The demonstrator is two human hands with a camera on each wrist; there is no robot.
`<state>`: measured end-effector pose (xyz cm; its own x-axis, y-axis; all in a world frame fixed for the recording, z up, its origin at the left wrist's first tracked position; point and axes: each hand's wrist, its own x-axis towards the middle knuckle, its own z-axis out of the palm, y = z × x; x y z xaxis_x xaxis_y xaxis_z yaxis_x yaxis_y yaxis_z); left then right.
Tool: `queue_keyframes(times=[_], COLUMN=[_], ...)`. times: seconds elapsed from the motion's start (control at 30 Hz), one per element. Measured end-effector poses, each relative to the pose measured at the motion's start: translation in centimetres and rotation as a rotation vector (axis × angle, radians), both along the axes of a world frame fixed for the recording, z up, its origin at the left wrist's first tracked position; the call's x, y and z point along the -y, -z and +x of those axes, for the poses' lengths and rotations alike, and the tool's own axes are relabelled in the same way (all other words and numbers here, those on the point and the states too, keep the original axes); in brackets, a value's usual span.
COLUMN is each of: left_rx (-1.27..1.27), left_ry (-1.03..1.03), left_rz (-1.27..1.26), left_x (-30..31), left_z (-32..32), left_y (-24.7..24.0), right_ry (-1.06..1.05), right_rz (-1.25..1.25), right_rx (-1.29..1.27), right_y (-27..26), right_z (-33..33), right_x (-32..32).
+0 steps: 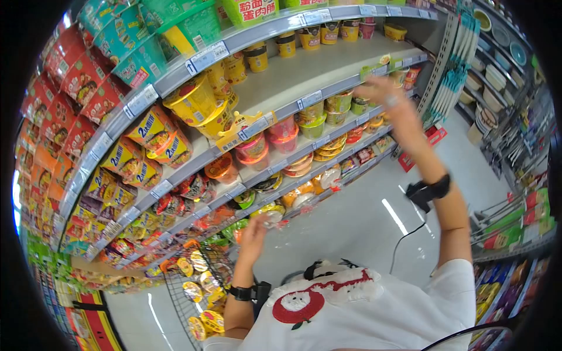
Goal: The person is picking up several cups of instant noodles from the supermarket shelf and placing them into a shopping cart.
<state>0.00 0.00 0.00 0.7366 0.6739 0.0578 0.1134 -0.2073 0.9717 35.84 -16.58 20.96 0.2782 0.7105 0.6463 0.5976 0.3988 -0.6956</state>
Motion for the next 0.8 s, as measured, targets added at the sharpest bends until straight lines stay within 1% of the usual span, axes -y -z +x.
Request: queue_keyframes(times=[0.03, 0.07, 0.1, 0.17, 0.2, 0.27, 0.3, 0.33, 0.37, 0.4, 0.43, 0.47, 0.53, 0.57, 0.6, 0.63, 0.7, 0.77, 0.8], left_rx=[0.075, 0.106, 0.140, 0.232, 0.288, 0.331, 0.358, 0.368, 0.373, 0.390, 0.401, 0.413, 0.394, 0.380, 0.348, 0.383, 0.439, 0.439, 0.443], left_ry=[-0.056, -0.136, -0.216, -0.335, -0.318, -0.369, -0.394, -0.385, -0.427, -0.463, -0.494, -0.486, -0.460, -0.447, -0.437, -0.404, -0.384, -0.376, -0.370], left_rz=[-0.075, -0.178, -0.286, -0.422, -0.441, -0.474, -0.484, -0.442, -0.404, -0.361, -0.320, -0.287, -0.115, -0.031, 0.015, 0.058, 0.064, 0.154, 0.199], left_x=[-0.4, -0.3, -0.2, -0.8, -0.9, -1.2, -1.8, -2.6, -3.3, -4.2, -5.2, -6.3, -8.5, -9.6, -10.8, -12.4, -15.0, -17.4, -18.5], left_z=[0.5, 1.2, 2.0, 2.9, 3.0, 3.0, 3.0, 2.9, 2.5, 2.8, 3.0, 3.0, 3.4, 3.4, 3.8, 4.0, 4.6, 5.0, 5.5], left_y=[0.5, -0.7, -2.2, -2.8, -3.3, -3.9, -3.9, -3.7, -3.7, -3.7, -3.8, -4.6, -5.9, -6.6, -7.5, -7.1, -8.4, -10.3, -10.9], right_ry=[-0.006, -0.104, -0.152, -0.225, -0.251, -0.287, -0.312, -0.337, -0.362, -0.317, -0.314, -0.308, -0.290, -0.270, -0.247, -0.225, -0.206, -0.189, -0.171], right_rz=[-0.170, -0.146, -0.226, -0.374, -0.434, -0.376, -0.377, -0.376, -0.373, -0.342, -0.356, -0.371, -0.405, -0.362, -0.317, -0.276, -0.299, -0.272, -0.261], right_rx=[-0.034, -0.023, -0.011, 0.002, 0.009, 0.187, 0.188, 0.191, 0.179, 0.295, 0.309, 0.300, 0.261, 0.275, 0.309, 0.341, 0.281, 0.219, 0.276], right_y=[2.3, 6.1, 7.9, 9.7, 10.2, 11.1, 10.9, 10.5, 10.4, 11.1, 11.0, 11.2, 11.0, 11.0, 10.5, 10.0, 8.5, 7.2, 6.4], right_z=[-0.1, 0.5, 0.3, -1.1, -1.9, -3.0, -3.5, -4.1, -5.0, -4.8, -4.6, -5.1, -5.6, -6.1, -6.1, -6.2, -7.0, -7.6, -7.4], right_x=[-0.8, -2.4, -3.3, -5.0, -6.0, -8.3, -9.3, -10.2, -11.2, -12.5, -13.8, -15.0, -17.2, -18.6, -20.1, -21.5, -24.3, -27.0, -28.0])
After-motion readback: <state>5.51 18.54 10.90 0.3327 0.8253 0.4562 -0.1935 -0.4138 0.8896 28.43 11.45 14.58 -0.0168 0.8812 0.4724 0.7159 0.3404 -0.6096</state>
